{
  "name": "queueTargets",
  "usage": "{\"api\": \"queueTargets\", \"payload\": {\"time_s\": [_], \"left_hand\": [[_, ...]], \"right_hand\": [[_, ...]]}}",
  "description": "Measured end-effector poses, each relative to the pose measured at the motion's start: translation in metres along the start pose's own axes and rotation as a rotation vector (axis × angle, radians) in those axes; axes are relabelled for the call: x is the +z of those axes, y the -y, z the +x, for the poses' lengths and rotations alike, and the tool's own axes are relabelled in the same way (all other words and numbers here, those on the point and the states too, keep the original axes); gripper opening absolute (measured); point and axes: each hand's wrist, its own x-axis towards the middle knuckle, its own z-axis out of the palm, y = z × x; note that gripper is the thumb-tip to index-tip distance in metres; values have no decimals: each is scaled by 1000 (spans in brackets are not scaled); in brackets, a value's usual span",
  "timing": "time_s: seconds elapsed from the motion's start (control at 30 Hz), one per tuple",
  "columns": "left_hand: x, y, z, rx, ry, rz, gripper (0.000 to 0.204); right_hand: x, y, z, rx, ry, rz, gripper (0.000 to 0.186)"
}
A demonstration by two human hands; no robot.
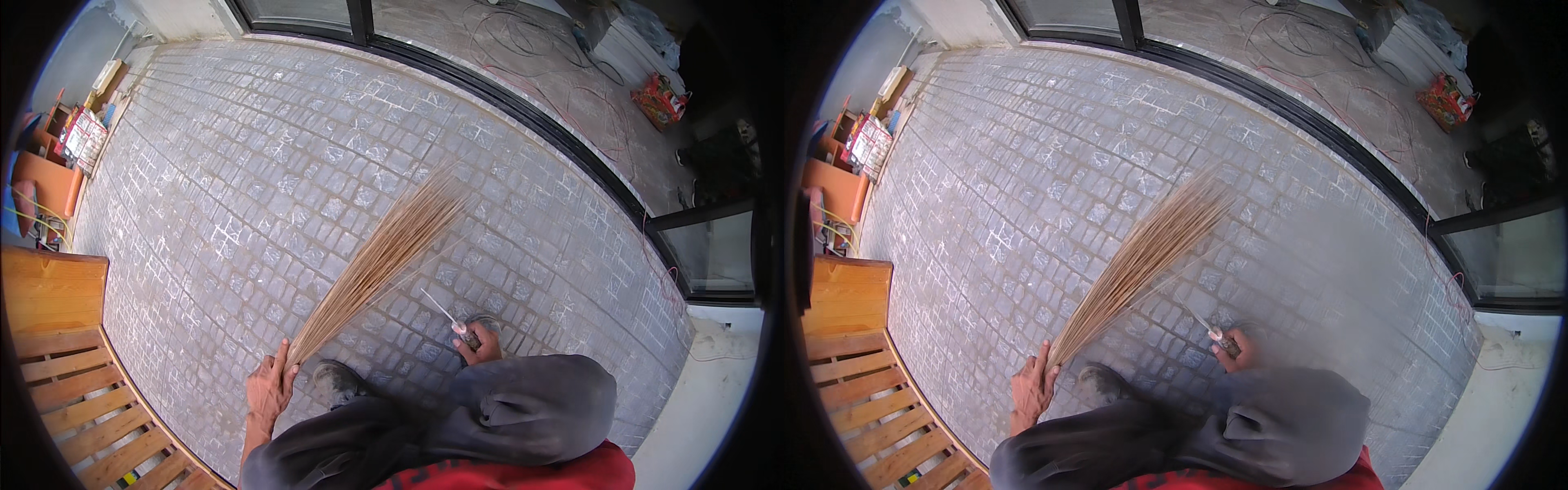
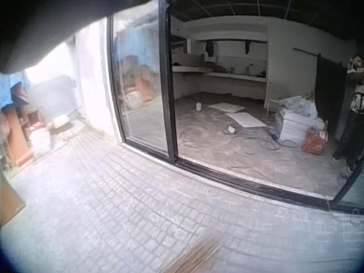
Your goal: The person applies grout between floor tiles using a putty knife and then sweeps the surface with a broom. The person repeatedly spreads grout into the joints and removes excess material across the tiled area.
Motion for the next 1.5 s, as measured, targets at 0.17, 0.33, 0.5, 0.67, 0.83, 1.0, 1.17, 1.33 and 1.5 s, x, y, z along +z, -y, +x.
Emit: {"api": "queueTargets", "payload": {"time_s": [0.17, 0.33, 0.5, 0.67, 0.83, 1.0, 1.17, 1.33, 1.5], "left_hand": [[-4, 64, 90, -247, -219, -116, 53], [-53, 69, 130, -435, -543, -469, 58], [-4, 0, 78, -368, -478, -573, 55], [30, -31, 56, 37, -183, -112, 52], [-2, 47, 135, -193, -162, -83, 50], [-50, 114, 234, -336, -622, -282, 54], [-25, -15, 252, 4, -651, -426, 52], [8, -82, 268, 478, -340, -32, 53], [6, -63, 336, 361, -238, -4, 48]], "right_hand": [[1, 1, 4, -37, -18, -16, 27], [-2, 3, 7, 20, 50, 4, 27], [-2, 4, 5, 22, 19, -40, 28], [2, 5, 6, 42, 49, 7, 28], [1, -2, 5, 39, 62, -46, 29], [12, -12, 8, -49, 40, -60, 31], [3, -4, 4, 5, 33, -99, 30], [7, -11, 3, -39, 46, -162, 29], [3, -2, 2, 14, 65, -120, 29]]}}
